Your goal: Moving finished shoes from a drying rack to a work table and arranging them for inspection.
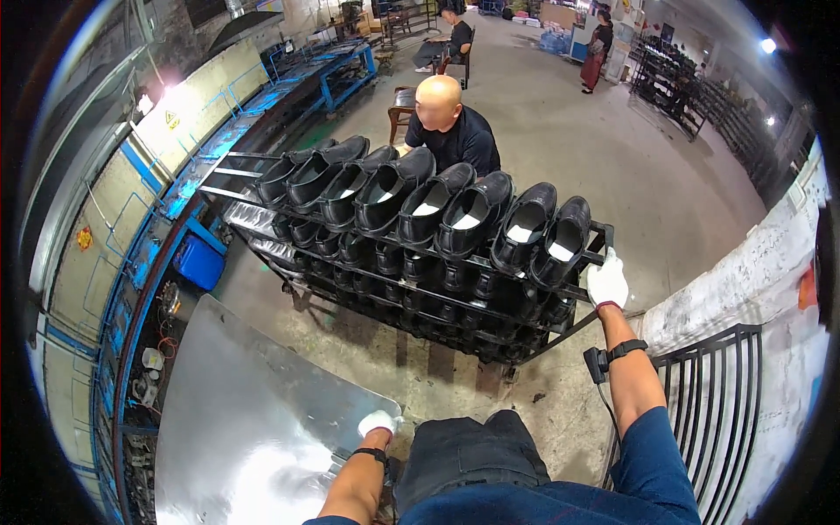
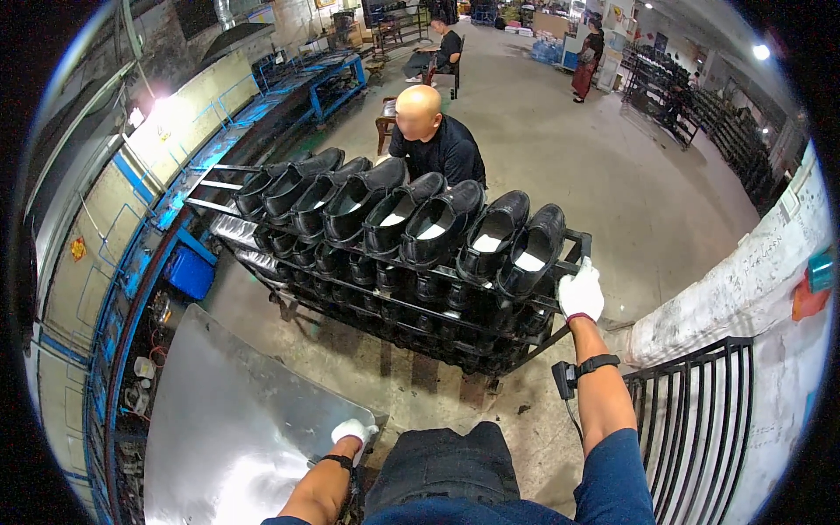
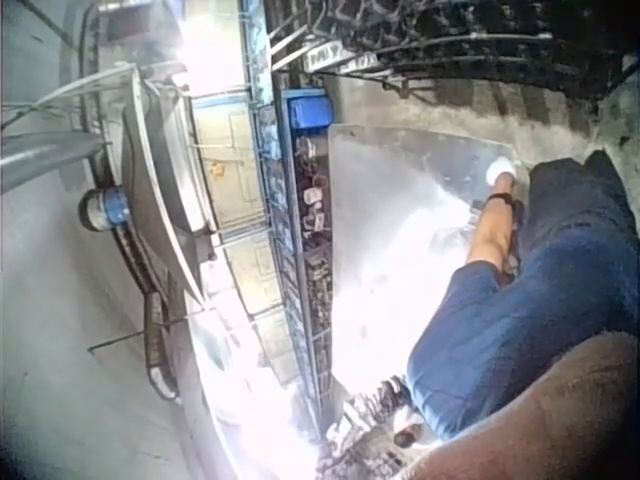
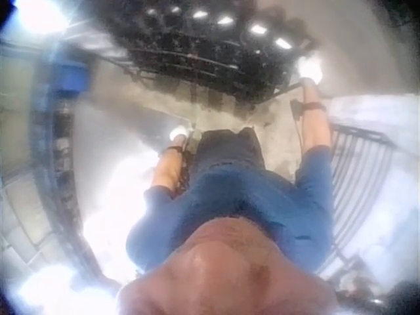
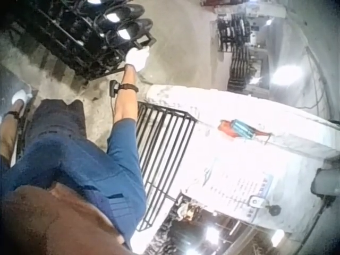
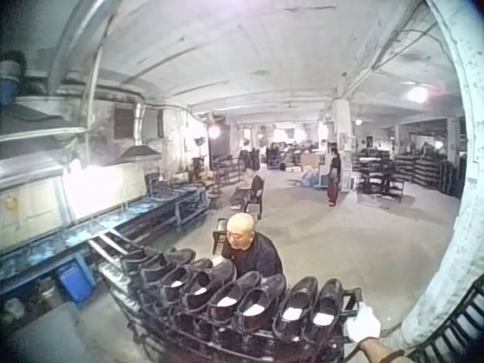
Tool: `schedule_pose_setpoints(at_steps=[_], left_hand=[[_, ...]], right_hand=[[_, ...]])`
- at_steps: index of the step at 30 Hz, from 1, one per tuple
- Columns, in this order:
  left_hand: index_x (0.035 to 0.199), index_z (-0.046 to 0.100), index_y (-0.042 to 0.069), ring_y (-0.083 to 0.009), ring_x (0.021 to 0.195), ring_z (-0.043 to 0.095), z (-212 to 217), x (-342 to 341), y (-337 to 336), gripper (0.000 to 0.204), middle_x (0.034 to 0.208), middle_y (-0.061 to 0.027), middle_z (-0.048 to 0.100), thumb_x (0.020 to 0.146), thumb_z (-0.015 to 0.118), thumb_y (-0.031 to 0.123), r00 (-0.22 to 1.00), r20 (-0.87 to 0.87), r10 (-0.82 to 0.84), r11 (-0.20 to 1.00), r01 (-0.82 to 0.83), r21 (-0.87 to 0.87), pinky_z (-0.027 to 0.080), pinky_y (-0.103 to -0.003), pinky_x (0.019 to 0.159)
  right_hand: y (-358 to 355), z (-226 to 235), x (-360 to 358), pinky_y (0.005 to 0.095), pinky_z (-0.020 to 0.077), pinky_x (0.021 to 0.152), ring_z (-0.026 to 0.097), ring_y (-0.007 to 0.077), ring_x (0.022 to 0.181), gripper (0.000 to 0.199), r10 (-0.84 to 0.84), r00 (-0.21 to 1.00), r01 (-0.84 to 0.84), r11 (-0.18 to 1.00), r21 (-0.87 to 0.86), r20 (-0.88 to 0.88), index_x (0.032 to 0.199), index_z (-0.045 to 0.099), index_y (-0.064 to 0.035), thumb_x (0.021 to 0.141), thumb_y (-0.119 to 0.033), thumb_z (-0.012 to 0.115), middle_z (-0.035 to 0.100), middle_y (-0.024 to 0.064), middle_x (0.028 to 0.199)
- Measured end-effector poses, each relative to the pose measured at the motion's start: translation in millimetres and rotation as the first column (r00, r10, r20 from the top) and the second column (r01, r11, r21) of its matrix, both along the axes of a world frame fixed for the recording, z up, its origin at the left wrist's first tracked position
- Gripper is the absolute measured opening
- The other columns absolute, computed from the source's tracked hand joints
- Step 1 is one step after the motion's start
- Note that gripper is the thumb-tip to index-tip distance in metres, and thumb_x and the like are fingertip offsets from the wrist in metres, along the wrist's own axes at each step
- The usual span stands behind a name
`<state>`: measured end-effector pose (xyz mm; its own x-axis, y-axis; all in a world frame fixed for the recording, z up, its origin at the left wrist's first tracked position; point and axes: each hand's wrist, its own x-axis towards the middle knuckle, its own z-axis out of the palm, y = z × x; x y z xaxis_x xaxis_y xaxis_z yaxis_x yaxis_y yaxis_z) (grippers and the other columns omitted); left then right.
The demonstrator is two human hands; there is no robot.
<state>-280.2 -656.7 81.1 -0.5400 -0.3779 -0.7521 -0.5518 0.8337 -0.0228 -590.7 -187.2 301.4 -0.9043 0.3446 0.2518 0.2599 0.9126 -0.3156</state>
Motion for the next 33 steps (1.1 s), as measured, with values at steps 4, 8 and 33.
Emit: schedule_pose_setpoints(at_steps=[4,8,33], left_hand=[[0.111,0.077,0.011,-0.0339,0.114,0.068,-8,2,-7,0.047,0.121,-0.0136,0.072,0.089,0.063,0.05,1.0,0.008,-0.025,1.0,0.025,0.015,0.053,-0.046,0.093],[0.114,0.075,0.01,-0.0352,0.116,0.066,-17,3,-6,0.056,0.123,-0.0157,0.07,0.088,0.062,0.058,1.0,-0.023,-0.005,1.0,0.005,0.013,0.052,-0.046,0.095],[0.113,0.076,0.012,-0.0349,0.114,0.067,2,2,-1,0.055,0.122,-0.0144,0.071,0.089,0.061,0.059,0.998,-0.063,-0.026,1.0,0.027,0.015,0.053,-0.047,0.094]], right_hand=[[-8,9,-1,0.048,0.0527,0.093,0.065,0.0399,0.11,0.065,-0.043,0.995,0.045,0.999,-0.024,0.088,0.149,0.042,-0.0082,0.089,-0.031,0.055,0.057,0.0227,0.13],[-5,9,1,0.0484,0.0524,0.094,0.064,0.0409,0.111,0.068,-0.047,0.995,0.05,0.998,-0.036,0.085,0.151,0.04,-0.0082,0.089,-0.031,0.056,0.057,0.0235,0.132],[3,-1,-4,0.0492,0.0526,0.092,0.066,0.0421,0.106,0.07,-0.029,0.996,0.031,0.999,-0.017,0.089,0.152,0.039,-0.0102,0.088,-0.034,0.055,0.057,0.0244,0.129]])
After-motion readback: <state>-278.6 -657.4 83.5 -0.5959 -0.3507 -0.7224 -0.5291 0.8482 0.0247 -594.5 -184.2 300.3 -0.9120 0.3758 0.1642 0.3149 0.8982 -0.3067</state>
